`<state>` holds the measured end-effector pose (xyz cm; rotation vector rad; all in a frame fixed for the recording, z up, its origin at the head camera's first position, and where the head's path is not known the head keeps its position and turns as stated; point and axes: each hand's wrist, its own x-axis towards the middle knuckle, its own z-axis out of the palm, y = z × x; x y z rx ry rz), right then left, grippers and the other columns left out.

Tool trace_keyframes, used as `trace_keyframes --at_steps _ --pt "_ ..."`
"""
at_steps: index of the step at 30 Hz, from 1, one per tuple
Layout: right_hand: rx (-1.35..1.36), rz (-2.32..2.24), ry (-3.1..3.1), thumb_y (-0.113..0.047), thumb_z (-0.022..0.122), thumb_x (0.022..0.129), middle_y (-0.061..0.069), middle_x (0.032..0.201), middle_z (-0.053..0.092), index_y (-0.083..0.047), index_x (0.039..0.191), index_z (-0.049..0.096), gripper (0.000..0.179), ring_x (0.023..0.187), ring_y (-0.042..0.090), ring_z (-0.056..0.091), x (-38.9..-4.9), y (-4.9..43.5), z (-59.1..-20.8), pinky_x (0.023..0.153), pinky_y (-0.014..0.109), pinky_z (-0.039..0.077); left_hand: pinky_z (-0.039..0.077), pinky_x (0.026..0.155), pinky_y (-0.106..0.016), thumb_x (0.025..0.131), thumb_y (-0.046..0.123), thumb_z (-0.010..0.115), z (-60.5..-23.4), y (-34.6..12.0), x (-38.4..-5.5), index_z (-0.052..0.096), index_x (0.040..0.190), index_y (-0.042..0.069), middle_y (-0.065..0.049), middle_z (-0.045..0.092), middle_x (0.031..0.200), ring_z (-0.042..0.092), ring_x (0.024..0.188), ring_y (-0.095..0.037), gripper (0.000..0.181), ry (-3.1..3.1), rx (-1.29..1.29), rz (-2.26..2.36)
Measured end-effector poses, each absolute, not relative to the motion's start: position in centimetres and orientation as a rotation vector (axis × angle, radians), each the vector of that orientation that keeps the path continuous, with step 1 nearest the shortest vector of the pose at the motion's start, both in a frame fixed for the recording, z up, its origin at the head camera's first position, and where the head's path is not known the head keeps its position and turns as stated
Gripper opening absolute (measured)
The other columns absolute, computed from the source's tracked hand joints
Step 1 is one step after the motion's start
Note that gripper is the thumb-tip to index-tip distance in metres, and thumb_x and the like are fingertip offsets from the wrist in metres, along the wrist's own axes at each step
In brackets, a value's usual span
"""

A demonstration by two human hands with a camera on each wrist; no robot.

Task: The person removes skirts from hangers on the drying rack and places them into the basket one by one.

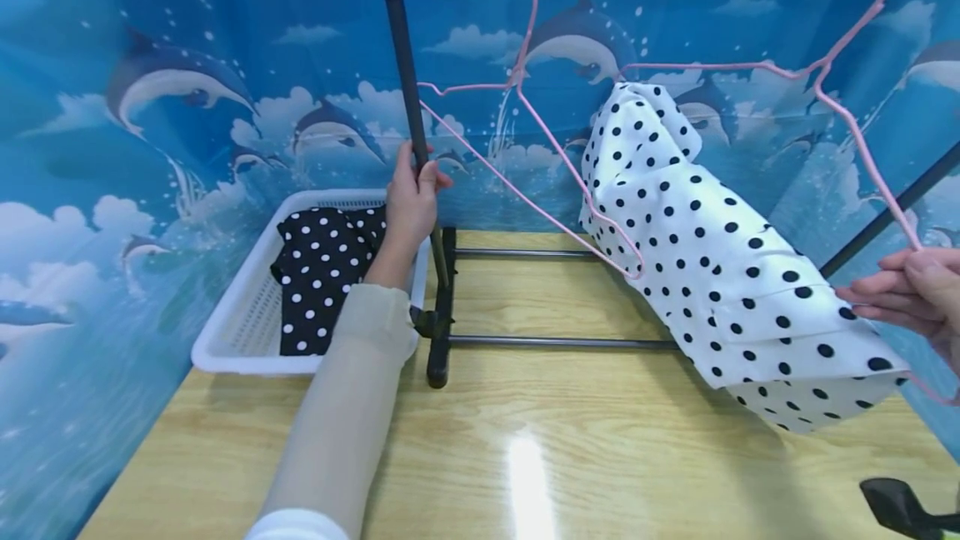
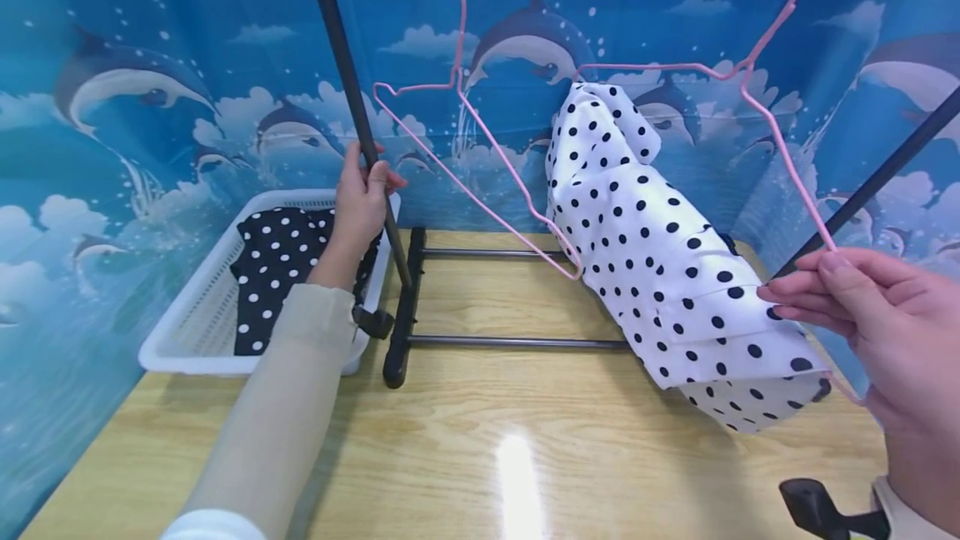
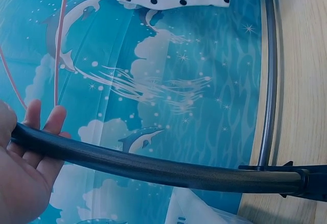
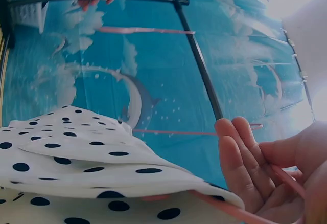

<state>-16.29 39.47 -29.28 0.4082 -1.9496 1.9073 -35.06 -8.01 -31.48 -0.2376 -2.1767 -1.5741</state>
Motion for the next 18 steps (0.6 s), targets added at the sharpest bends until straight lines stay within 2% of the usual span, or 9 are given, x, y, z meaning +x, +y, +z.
trace_keyframes --at_steps 5,11,18 --pt "0.456 1.869 -1.903 -0.001 0.039 0.103 0.001 0.085 0.074 -0.004 0.103 0.063 0.024 0.075 0.006 0.072 -15.1 36.0 -28.8 0.065 0.013 0.053 0.048 0.097 -0.033 0.106 0.027 0.037 -31.4 -8.0 -34.9 0.043 0.132 0.016 -0.009 0.067 0.098 0.064 0.097 -0.018 0.029 -2.178 -0.236 -1.597" --pt "0.522 1.994 -1.794 0.003 0.039 0.102 0.008 0.086 0.074 0.002 0.103 0.064 0.025 0.077 0.013 0.073 -15.0 34.3 -28.7 0.064 0.019 0.055 0.047 0.099 -0.033 0.106 0.028 0.036 -31.4 -8.0 -34.8 0.043 0.133 0.015 -0.013 0.067 0.100 0.065 0.098 -0.020 0.030 -2.184 -0.218 -1.596" --pt "0.415 2.032 -1.801 -0.005 0.044 0.102 0.008 0.086 0.074 0.002 0.101 0.064 0.021 0.075 0.014 0.073 -14.7 33.1 -29.1 0.065 0.021 0.056 0.047 0.099 -0.033 0.106 0.029 0.036 -31.4 -8.0 -34.9 0.042 0.134 0.015 -0.018 0.066 0.104 0.064 0.099 -0.021 0.032 -2.182 -0.245 -1.589"
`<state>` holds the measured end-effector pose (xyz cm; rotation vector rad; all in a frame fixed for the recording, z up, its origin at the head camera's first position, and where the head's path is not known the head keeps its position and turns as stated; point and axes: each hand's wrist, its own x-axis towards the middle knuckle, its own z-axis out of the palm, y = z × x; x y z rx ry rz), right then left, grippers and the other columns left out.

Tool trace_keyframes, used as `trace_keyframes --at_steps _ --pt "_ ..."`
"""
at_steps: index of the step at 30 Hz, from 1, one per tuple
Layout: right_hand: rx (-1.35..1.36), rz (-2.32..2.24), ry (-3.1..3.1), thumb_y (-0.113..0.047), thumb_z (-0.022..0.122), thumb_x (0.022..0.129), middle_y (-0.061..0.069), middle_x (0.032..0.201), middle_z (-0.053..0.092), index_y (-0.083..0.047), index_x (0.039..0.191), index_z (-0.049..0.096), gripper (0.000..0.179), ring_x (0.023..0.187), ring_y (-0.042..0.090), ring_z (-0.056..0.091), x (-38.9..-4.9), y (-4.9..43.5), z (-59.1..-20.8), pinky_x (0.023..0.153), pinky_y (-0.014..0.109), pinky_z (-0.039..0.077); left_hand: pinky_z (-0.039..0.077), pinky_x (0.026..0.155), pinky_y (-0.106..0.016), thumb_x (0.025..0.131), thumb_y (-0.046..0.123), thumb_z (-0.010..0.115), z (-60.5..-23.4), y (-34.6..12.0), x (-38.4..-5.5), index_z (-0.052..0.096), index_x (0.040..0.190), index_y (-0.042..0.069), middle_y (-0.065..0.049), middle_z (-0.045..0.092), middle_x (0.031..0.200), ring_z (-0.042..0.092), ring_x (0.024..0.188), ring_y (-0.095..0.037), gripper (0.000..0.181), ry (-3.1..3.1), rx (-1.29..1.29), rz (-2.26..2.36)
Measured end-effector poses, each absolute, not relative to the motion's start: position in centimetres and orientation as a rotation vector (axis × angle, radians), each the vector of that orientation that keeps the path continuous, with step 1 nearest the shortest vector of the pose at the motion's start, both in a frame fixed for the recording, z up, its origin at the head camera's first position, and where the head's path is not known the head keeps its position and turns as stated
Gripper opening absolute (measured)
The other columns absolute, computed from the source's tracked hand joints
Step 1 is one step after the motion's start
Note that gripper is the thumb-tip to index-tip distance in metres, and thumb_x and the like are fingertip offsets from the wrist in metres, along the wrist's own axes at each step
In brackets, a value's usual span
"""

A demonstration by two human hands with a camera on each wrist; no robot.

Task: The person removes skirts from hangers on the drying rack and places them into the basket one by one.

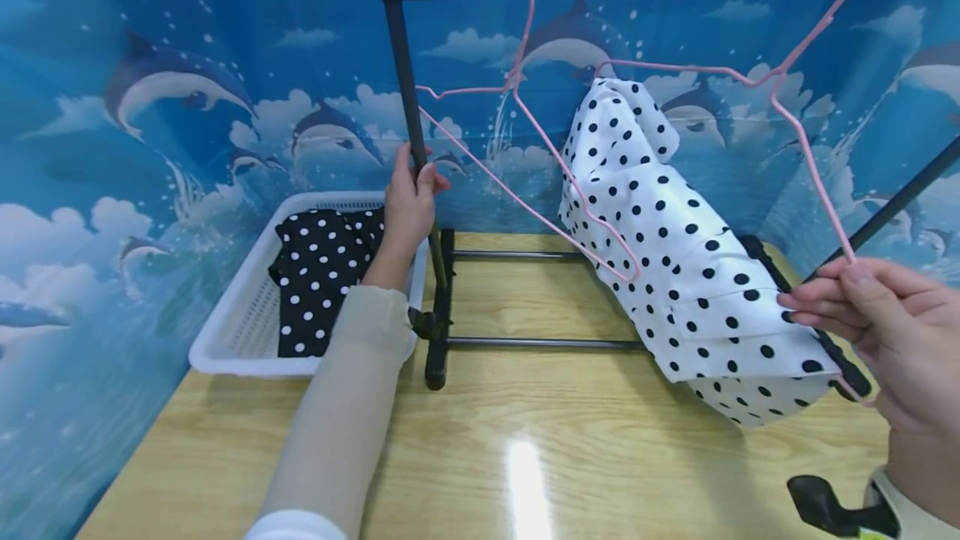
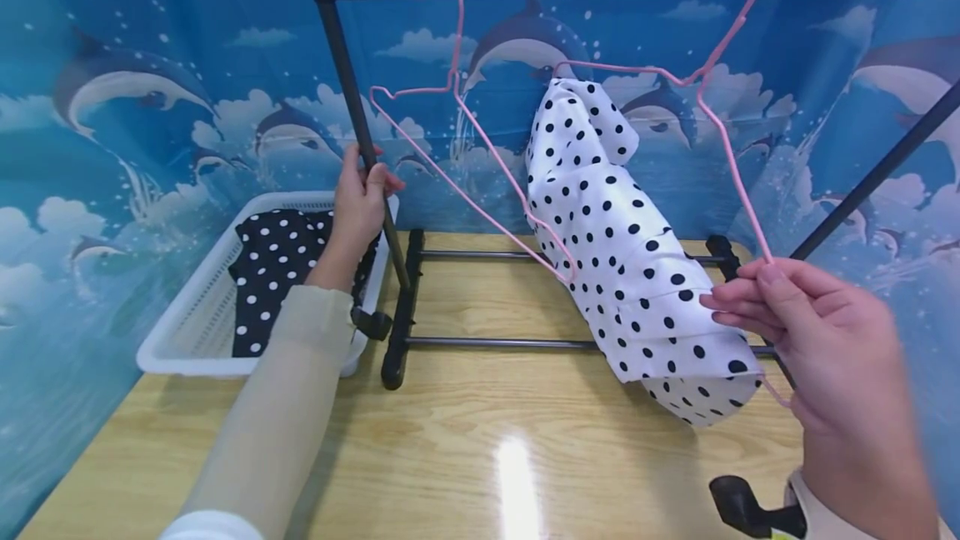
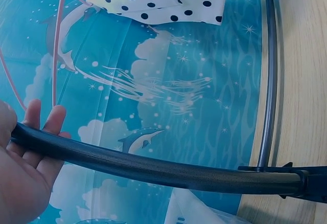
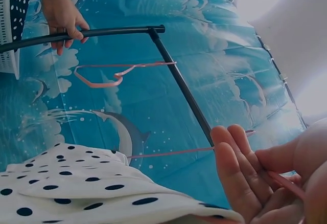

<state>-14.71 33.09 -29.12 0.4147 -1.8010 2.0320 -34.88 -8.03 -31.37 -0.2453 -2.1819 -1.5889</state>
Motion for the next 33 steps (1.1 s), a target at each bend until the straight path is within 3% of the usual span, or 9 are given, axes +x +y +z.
trace_keyframes --at_steps 18,25,33 --pt "0.116 2.025 -1.780 -0.012 0.058 0.096 0.006 0.082 0.074 0.001 0.098 0.066 0.015 0.069 0.015 0.072 -14.0 29.0 -28.9 0.064 0.022 0.056 0.048 0.096 -0.032 0.105 0.028 0.037 -31.3 -8.0 -34.8 0.043 0.133 0.014 -0.012 0.066 0.100 0.065 0.096 -0.019 0.031 -2.186 -0.238 -1.589" --pt "0.165 2.092 -1.717 -0.006 0.058 0.096 0.011 0.082 0.073 0.005 0.098 0.065 0.013 0.069 0.019 0.073 -13.9 28.5 -29.1 0.064 0.027 0.056 0.048 0.097 -0.032 0.105 0.029 0.037 -31.6 -8.0 -35.0 0.042 0.133 0.015 -0.013 0.066 0.101 0.064 0.096 -0.018 0.031 -2.185 -0.247 -1.594" --pt "0.150 2.053 -1.767 -0.011 0.060 0.095 0.011 0.081 0.072 0.007 0.099 0.063 0.018 0.069 0.019 0.072 -13.8 27.9 -29.0 0.064 0.028 0.056 0.048 0.098 -0.030 0.106 0.028 0.037 -31.6 -8.2 -35.1 0.043 0.132 0.015 -0.010 0.066 0.098 0.065 0.096 -0.017 0.029 -2.182 -0.255 -1.601"
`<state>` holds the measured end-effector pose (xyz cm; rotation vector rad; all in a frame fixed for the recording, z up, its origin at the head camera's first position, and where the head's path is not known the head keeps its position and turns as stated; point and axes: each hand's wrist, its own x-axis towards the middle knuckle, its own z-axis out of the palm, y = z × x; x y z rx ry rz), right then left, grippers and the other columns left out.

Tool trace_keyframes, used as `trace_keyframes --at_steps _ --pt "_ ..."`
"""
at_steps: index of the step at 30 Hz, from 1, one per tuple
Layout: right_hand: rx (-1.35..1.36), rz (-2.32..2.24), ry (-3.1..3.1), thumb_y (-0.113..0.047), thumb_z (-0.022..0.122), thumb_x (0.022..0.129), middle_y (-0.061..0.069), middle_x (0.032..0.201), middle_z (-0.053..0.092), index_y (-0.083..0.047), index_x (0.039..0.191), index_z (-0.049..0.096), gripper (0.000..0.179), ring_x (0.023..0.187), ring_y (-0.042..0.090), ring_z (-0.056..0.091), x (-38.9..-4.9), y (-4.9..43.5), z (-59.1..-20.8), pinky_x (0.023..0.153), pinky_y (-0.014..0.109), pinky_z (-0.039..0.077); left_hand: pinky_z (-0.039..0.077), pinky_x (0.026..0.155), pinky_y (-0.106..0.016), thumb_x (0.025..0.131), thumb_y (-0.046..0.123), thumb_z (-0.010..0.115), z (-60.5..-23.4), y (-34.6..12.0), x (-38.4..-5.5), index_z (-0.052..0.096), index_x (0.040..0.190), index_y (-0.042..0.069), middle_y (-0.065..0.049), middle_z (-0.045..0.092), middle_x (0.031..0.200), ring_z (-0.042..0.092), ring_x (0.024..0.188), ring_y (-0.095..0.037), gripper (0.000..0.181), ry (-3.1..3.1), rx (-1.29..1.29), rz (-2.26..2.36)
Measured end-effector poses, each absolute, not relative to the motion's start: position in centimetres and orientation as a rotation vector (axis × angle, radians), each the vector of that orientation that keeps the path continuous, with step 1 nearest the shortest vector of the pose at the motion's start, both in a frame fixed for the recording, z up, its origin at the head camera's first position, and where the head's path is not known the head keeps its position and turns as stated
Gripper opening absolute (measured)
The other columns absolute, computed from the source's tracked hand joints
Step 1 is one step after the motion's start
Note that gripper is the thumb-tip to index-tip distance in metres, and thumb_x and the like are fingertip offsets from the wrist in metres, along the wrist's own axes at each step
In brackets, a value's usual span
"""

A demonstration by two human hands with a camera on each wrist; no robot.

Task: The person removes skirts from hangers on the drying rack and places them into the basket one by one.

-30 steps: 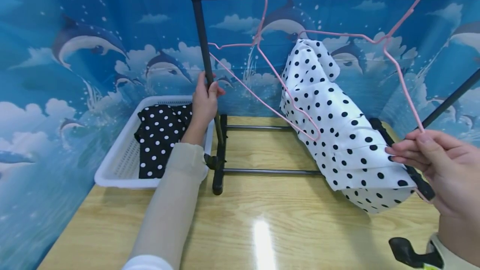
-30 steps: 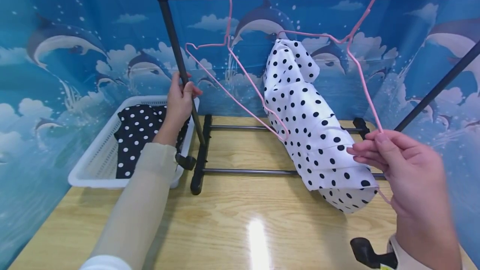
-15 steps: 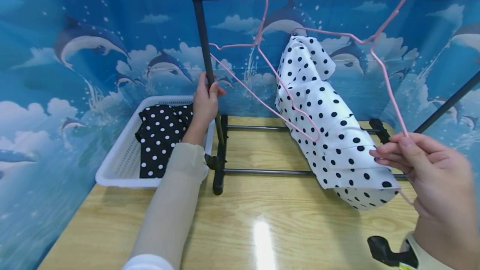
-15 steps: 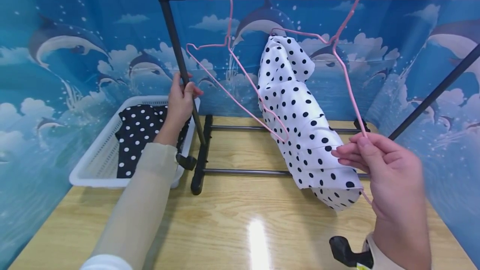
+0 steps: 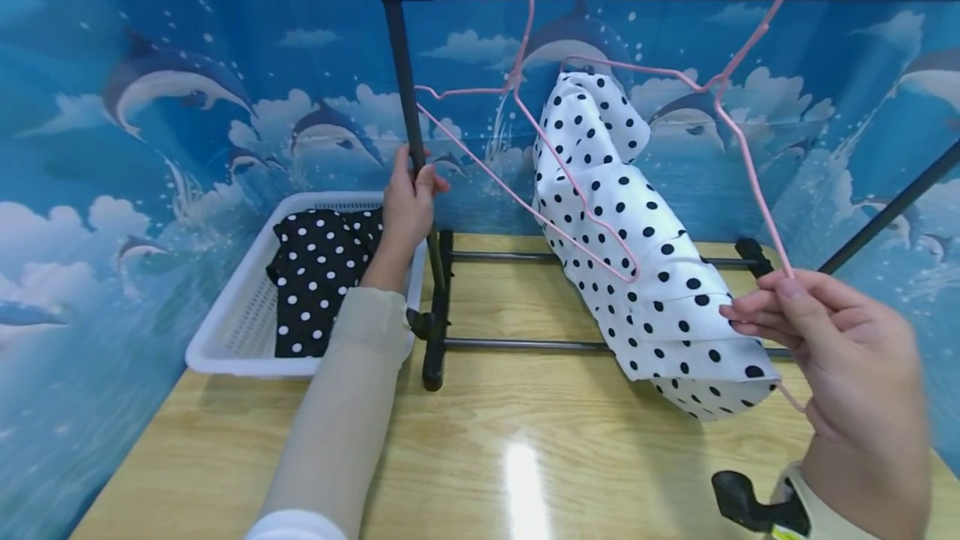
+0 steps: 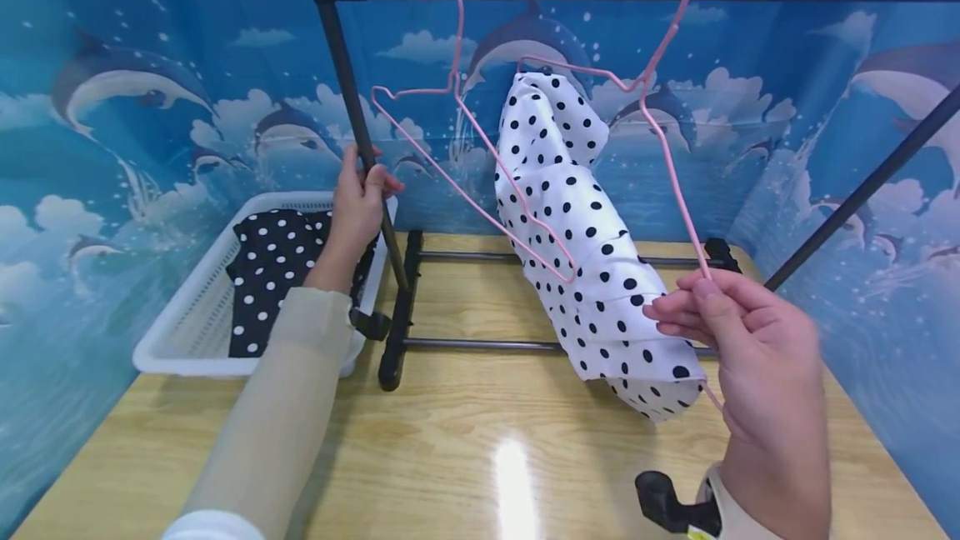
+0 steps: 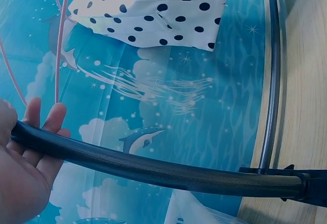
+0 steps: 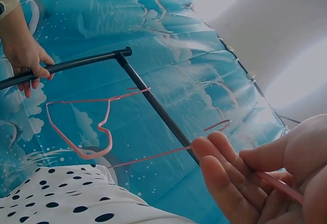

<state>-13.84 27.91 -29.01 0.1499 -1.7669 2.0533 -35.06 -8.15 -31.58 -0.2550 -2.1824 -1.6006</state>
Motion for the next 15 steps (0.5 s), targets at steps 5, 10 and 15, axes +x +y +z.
trace_keyframes --at_steps 5,10,15 --pt "0.098 2.031 -1.786 -0.014 0.062 0.095 0.011 0.081 0.072 0.006 0.100 0.063 0.021 0.069 0.018 0.072 -14.06 27.86 -29.00 0.064 0.027 0.056 0.048 0.097 -0.030 0.105 0.028 0.038 -31.67 -7.96 -35.15 0.043 0.131 0.015 -0.010 0.066 0.098 0.065 0.096 -0.018 0.029 -2.180 -0.260 -1.614" --pt "0.148 2.046 -1.775 -0.011 0.060 0.096 0.011 0.082 0.072 0.006 0.099 0.063 0.018 0.070 0.019 0.072 -13.95 27.87 -29.22 0.065 0.027 0.056 0.048 0.097 -0.031 0.106 0.028 0.037 -31.53 -7.67 -35.07 0.042 0.132 0.017 -0.008 0.066 0.099 0.064 0.097 -0.016 0.030 -2.202 -0.223 -1.598" --pt "0.206 2.067 -1.769 -0.008 0.058 0.096 0.013 0.082 0.072 0.006 0.099 0.064 0.015 0.070 0.020 0.072 -14.15 27.28 -29.35 0.067 0.028 0.057 0.048 0.097 -0.032 0.106 0.028 0.038 -31.13 -7.65 -34.68 0.042 0.133 0.017 -0.007 0.065 0.102 0.064 0.100 -0.016 0.030 -2.201 -0.162 -1.595"
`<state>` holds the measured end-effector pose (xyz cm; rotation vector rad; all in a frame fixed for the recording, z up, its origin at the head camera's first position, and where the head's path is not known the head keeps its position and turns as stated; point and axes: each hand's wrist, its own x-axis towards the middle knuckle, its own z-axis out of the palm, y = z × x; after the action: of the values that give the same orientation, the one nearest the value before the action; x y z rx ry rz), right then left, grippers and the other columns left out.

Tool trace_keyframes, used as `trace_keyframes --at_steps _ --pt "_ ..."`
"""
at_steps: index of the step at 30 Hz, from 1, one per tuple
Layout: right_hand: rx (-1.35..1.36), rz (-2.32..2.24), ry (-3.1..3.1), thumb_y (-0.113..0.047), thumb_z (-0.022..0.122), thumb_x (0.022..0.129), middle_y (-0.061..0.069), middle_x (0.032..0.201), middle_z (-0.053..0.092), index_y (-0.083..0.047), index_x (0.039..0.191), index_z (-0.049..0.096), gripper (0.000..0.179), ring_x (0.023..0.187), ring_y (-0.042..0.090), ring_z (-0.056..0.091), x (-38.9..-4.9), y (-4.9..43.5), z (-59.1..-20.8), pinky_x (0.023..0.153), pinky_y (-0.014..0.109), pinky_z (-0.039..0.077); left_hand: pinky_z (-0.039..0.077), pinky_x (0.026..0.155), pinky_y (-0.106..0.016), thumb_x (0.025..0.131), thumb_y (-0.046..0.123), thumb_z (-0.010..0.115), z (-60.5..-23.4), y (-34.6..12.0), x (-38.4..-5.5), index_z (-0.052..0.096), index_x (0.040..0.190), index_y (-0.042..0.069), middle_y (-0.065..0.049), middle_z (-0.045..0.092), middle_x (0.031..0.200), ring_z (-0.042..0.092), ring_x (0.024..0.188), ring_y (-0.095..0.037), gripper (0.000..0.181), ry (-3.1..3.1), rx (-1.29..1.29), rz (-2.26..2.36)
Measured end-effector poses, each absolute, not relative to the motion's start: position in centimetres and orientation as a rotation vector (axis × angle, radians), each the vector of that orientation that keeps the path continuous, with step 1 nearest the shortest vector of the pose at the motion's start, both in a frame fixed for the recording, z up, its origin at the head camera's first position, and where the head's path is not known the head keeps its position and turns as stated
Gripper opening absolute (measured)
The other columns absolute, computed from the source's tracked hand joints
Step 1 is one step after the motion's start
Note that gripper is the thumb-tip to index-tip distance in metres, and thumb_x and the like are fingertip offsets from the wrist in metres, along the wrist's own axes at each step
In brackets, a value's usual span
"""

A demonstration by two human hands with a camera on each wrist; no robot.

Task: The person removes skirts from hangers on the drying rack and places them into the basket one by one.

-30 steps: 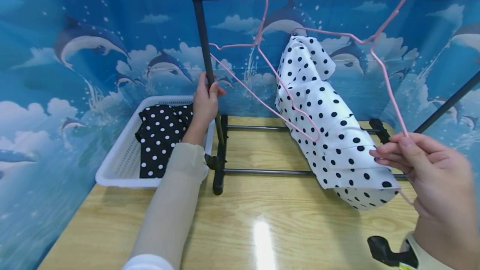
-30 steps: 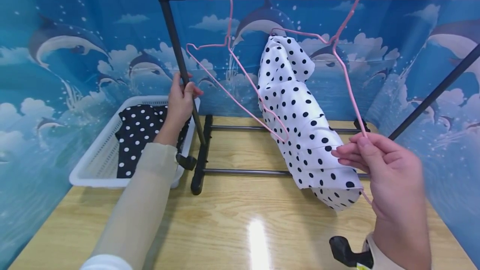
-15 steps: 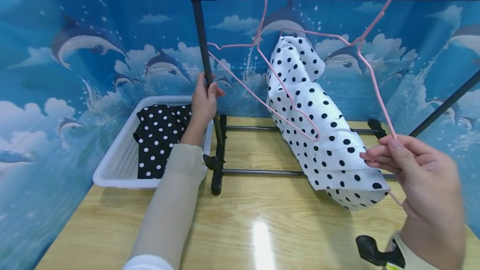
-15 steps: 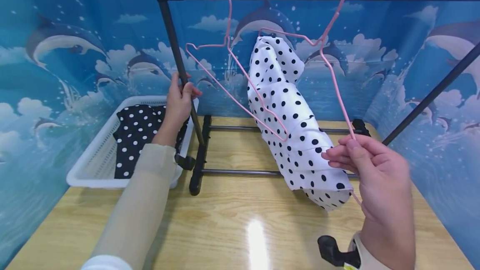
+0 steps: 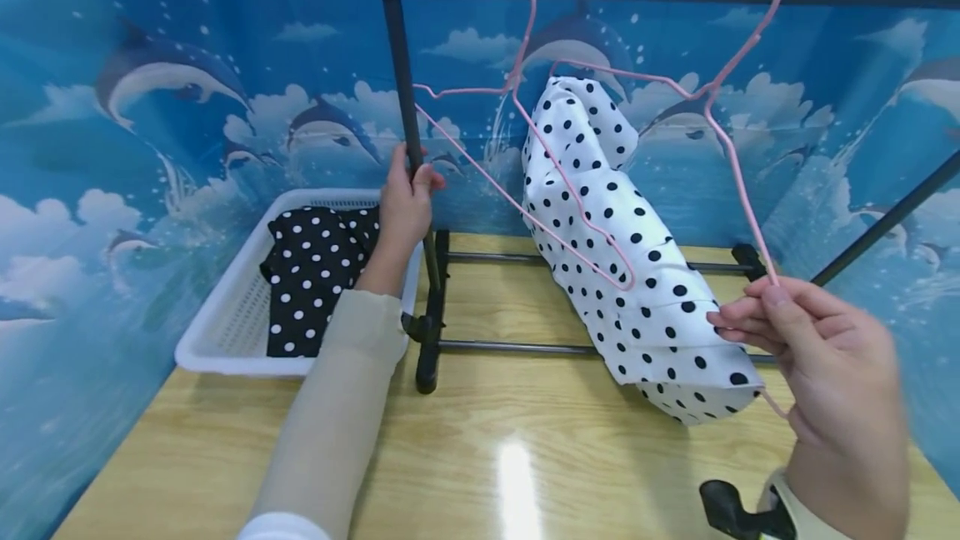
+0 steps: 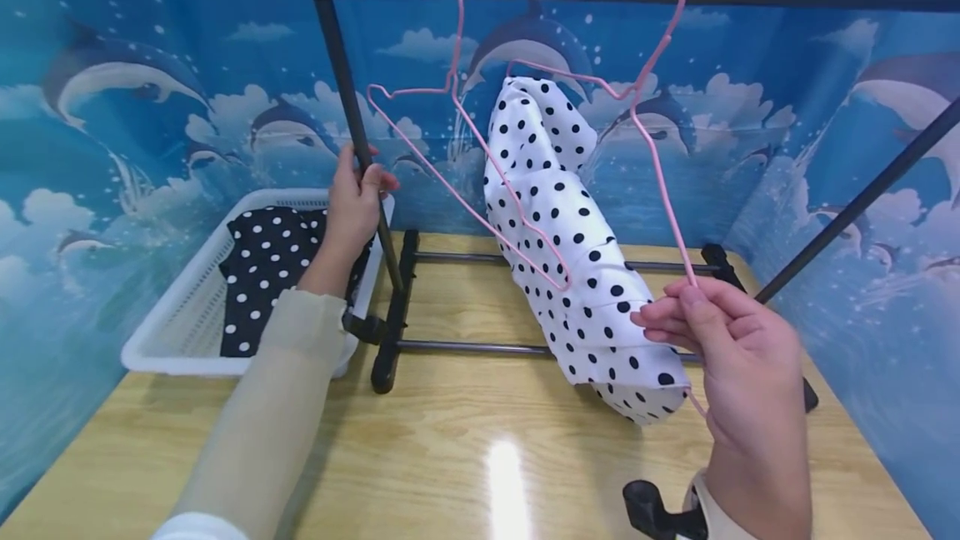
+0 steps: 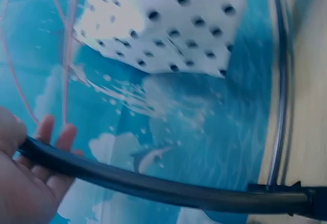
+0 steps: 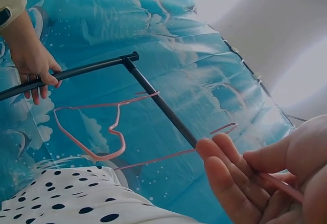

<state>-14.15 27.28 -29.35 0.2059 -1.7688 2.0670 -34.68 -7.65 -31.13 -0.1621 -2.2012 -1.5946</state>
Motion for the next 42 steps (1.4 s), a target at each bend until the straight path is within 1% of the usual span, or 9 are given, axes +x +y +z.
trace_keyframes --at_steps 7,13,17,20,26,30,33,38,42 --pt "0.242 2.088 -1.758 -0.005 0.056 0.097 0.013 0.080 0.071 0.008 0.098 0.064 0.015 0.070 0.020 0.072 -14.2 26.6 -29.6 0.066 0.029 0.057 0.046 0.098 -0.035 0.105 0.026 0.040 -30.9 -7.8 -34.0 0.043 0.134 0.019 -0.006 0.065 0.109 0.062 0.105 -0.015 0.030 -2.231 -0.074 -1.621" --pt "0.225 2.079 -1.752 -0.008 0.058 0.096 0.013 0.080 0.071 0.008 0.099 0.064 0.017 0.071 0.020 0.072 -14.4 26.5 -29.6 0.066 0.029 0.057 0.047 0.087 -0.041 0.106 0.030 0.039 -30.6 -7.8 -33.8 0.040 0.140 0.023 -0.008 0.059 0.116 0.057 0.103 -0.024 0.035 -2.254 -0.059 -1.623" --pt "0.273 2.091 -1.736 -0.006 0.057 0.097 0.013 0.080 0.071 0.008 0.099 0.064 0.016 0.070 0.020 0.072 -14.3 26.4 -29.6 0.066 0.029 0.057 0.044 0.097 -0.045 0.106 0.032 0.038 -30.5 -7.6 -33.2 0.027 0.150 0.030 -0.007 0.048 0.136 0.050 0.120 -0.024 0.046 -2.306 -0.021 -1.623" --pt "0.350 2.115 -1.715 -0.003 0.054 0.098 0.014 0.081 0.071 0.009 0.099 0.063 0.015 0.070 0.020 0.072 -14.4 26.4 -29.5 0.065 0.029 0.057 0.036 0.108 -0.047 0.105 0.033 0.040 -30.5 -7.6 -32.6 0.016 0.153 0.038 -0.001 0.031 0.153 0.034 0.138 -0.021 0.054 -2.298 0.031 -1.613" --pt "0.416 2.117 -1.704 -0.002 0.053 0.098 0.014 0.080 0.071 0.010 0.098 0.062 0.015 0.070 0.020 0.072 -14.6 26.2 -29.3 0.065 0.028 0.057 0.031 0.111 -0.050 0.104 0.033 0.044 -30.6 -7.1 -31.2 0.009 0.151 0.048 0.005 0.012 0.160 0.025 0.143 -0.023 0.061 -2.211 -0.043 -1.587" --pt "0.380 2.115 -1.722 -0.004 0.055 0.097 0.013 0.080 0.071 0.009 0.097 0.063 0.015 0.069 0.019 0.072 -14.6 26.0 -29.3 0.065 0.028 0.057 0.030 0.111 -0.050 0.104 0.032 0.043 -30.7 -6.6 -30.4 0.010 0.152 0.045 0.005 0.008 0.160 0.022 0.144 -0.022 0.060 -2.161 -0.110 -1.543" --pt "0.357 2.119 -1.724 -0.005 0.056 0.097 0.013 0.079 0.071 0.008 0.097 0.063 0.015 0.069 0.019 0.072 -14.6 25.9 -29.3 0.065 0.028 0.057 0.029 0.112 -0.049 0.104 0.028 0.044 -31.0 -6.2 -29.8 0.013 0.154 0.037 0.003 0.007 0.160 0.019 0.145 -0.020 0.059 -2.095 -0.145 -1.515" --pt "0.321 2.108 -1.731 -0.006 0.057 0.097 0.013 0.079 0.071 0.009 0.098 0.064 0.016 0.069 0.020 0.072 -14.4 25.9 -29.3 0.065 0.028 0.057 0.020 0.116 -0.045 0.105 0.018 0.043 -31.9 -4.8 -28.5 0.014 0.156 0.023 -0.002 0.007 0.160 0.012 0.146 -0.015 0.059 -1.970 -0.198 -1.545" --pt "0.318 2.098 -1.735 -0.006 0.057 0.097 0.013 0.079 0.071 0.009 0.098 0.064 0.017 0.068 0.020 0.072 -14.4 25.9 -29.2 0.064 0.029 0.057 0.016 0.118 -0.045 0.104 0.017 0.044 -32.7 -3.4 -27.6 0.012 0.155 0.020 -0.002 0.009 0.160 0.011 0.147 -0.014 0.060 -1.935 -0.234 -1.596"
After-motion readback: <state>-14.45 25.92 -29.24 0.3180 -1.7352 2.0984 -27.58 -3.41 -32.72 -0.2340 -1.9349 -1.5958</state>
